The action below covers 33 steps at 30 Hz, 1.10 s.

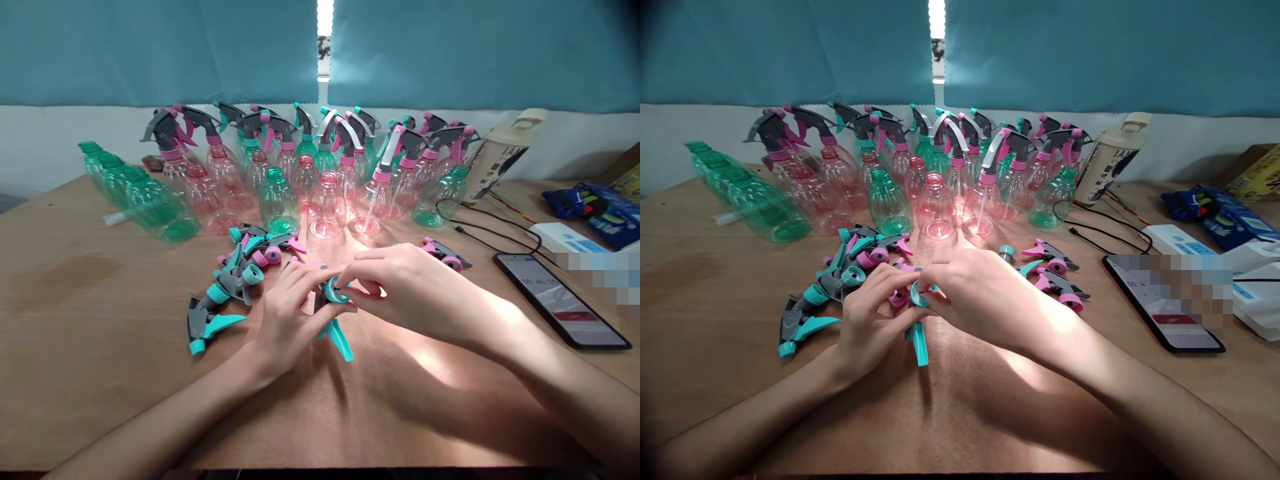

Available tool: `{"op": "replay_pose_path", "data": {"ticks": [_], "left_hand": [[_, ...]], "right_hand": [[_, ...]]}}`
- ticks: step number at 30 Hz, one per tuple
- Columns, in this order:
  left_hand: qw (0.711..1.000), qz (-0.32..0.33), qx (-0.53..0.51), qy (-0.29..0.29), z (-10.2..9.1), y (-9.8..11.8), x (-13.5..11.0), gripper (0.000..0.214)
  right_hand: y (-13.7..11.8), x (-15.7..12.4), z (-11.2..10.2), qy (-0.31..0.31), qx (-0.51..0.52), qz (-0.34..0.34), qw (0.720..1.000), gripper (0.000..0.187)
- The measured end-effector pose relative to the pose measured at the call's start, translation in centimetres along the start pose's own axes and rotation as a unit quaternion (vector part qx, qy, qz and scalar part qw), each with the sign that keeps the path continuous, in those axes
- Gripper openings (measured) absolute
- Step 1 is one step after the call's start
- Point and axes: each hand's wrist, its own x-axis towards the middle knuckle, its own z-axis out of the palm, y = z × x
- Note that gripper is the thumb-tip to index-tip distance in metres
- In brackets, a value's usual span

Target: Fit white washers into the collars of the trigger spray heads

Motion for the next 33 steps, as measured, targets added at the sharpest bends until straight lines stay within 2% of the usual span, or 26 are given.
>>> {"op": "replay_pose_path", "data": {"ticks": [5,9,11,13,18,22,25,27,30,33], "left_hand": [[1.0,-0.001,-0.001,-0.004,0.0,-0.1,0.0,0.025],[1.0,0.011,-0.01,-0.026,0.2,0.2,-0.1,0.025],[0.999,0.014,-0.021,-0.039,0.4,0.3,-0.1,0.027],[0.998,-0.004,-0.03,-0.047,0.5,0.5,0.0,0.029],[0.991,-0.107,-0.02,-0.077,1.0,0.9,0.6,0.033],[0.98,-0.143,-0.039,-0.131,1.9,1.9,2.4,0.038],[0.966,-0.164,-0.123,-0.16,3.1,2.9,4.9,0.03],[0.952,-0.192,-0.181,-0.157,4.5,3.6,7.0,0.025],[0.935,-0.225,-0.248,-0.117,7.4,4.1,9.6,0.022],[0.95,-0.216,-0.213,-0.08,10.6,3.8,10.8,0.029]], "right_hand": [[-0.3,0.0,0.3,0.012,-0.044,0.059,0.997,0.012],[-0.4,-0.3,-0.4,-0.046,-0.051,0.07,0.995,0.016],[-0.2,-0.5,-1.4,-0.079,-0.015,0.065,0.995,0.014],[0.4,-0.6,-2.8,-0.087,0.032,0.072,0.993,0.009],[3.0,-1.1,-6.5,-0.04,0.069,0.135,0.988,0.016],[5.2,-2.0,-8.4,-0.025,0.045,0.168,0.984,0.025],[6.3,-2.8,-9.1,-0.014,-0.016,0.188,0.982,0.031],[6.8,-3.1,-9.4,-0.019,-0.041,0.205,0.978,0.034],[7.3,-3.5,-9.7,-0.042,-0.067,0.239,0.968,0.04],[8.0,-4.1,-10.2,-0.034,-0.084,0.256,0.962,0.045]]}}
